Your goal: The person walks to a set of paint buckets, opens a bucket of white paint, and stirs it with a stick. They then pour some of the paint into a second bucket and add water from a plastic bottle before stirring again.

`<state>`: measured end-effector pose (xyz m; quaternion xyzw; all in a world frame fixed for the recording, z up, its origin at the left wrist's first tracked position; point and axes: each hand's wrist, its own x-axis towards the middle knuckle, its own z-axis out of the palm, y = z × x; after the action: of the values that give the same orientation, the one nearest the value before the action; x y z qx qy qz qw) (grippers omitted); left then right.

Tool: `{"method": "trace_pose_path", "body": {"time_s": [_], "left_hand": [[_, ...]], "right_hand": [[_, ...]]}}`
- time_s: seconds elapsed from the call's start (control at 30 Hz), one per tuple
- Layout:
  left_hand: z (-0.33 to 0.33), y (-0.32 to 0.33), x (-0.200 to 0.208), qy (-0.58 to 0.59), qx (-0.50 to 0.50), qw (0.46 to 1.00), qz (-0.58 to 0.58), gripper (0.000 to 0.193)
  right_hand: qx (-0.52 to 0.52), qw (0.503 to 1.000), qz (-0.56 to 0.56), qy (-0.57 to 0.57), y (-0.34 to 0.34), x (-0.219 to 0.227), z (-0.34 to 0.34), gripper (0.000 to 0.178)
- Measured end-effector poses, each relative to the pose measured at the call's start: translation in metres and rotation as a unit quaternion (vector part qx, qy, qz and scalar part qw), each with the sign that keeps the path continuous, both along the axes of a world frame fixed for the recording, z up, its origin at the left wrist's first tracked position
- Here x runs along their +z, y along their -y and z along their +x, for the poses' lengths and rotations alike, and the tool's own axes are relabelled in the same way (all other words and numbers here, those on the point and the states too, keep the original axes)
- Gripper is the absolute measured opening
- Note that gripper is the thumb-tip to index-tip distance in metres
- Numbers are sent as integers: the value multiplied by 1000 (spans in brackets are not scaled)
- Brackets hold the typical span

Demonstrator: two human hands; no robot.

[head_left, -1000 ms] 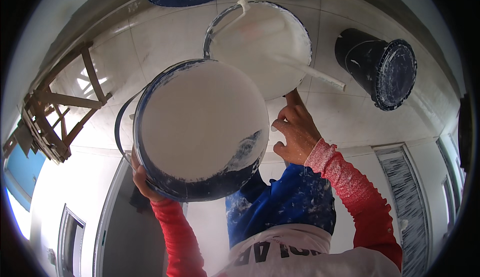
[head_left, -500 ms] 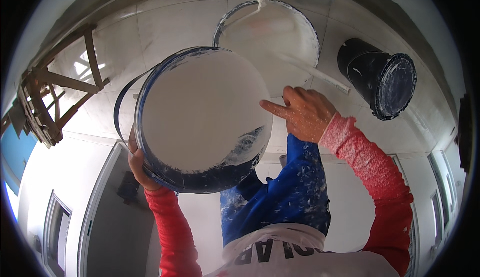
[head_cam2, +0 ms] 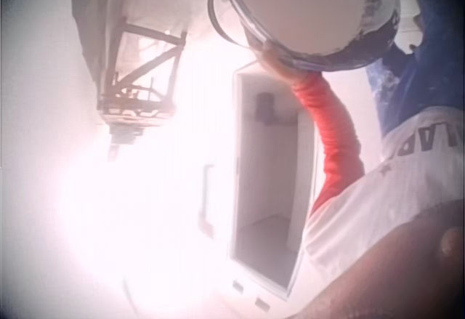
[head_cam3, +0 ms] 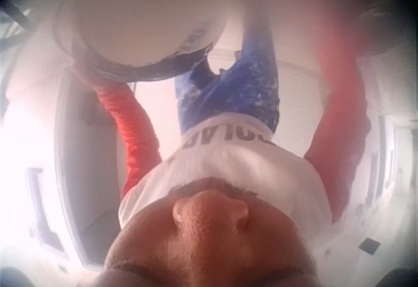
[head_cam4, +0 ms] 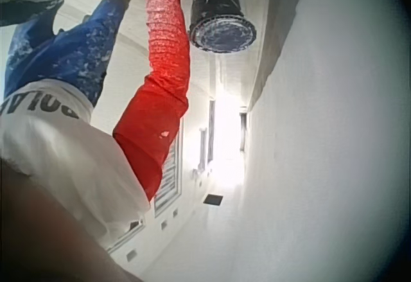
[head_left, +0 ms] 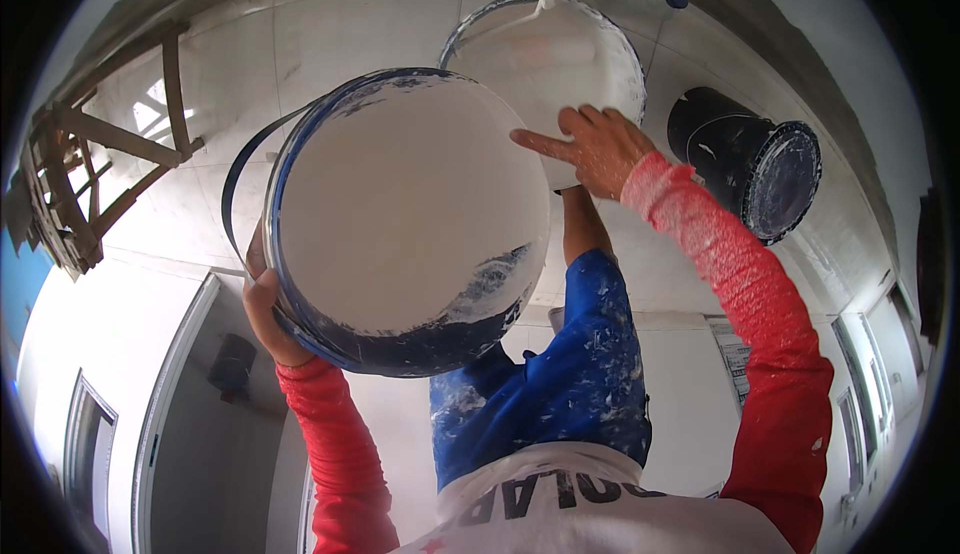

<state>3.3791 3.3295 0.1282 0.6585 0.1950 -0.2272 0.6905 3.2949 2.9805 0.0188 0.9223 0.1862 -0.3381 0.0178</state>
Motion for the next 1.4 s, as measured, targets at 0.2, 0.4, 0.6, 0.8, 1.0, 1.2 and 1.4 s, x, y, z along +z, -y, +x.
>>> {"method": "trace_pose_path", "body": {"time_s": [0.2, 0.4, 0.6, 0.8, 1.0, 1.2, 1.4], "left_hand": [[1, -3, -4, 0, 17, 1000, -14, 68], [0, -9, -4, -4, 21, 1000, -5, 66], [-2, -9, -8, 3, 12, 999, -32, 61], [-5, -27, -14, 9, 19, 1000, 13, 59], [-1, -10, -7, 13, 4, 1000, 6, 48], [-5, -34, -20, 80, -27, 996, 20, 31], [-1, -16, -15, 45, -1, 989, 138, 37]], "right_hand": [[-149, 983, 107, -27, -34, 19, -96, 92], [-149, 973, 169, -52, -45, 40, -121, 90], [-138, 973, 181, -29, -53, 35, -119, 85], [-171, 965, 198, -5, -54, 54, -128, 81], [-215, 954, 202, -61, -83, 70, -136, 87], [-239, 933, 269, -9, -63, 82, -167, 87], [-425, 744, 475, -201, -84, 72, -158, 92]]}}
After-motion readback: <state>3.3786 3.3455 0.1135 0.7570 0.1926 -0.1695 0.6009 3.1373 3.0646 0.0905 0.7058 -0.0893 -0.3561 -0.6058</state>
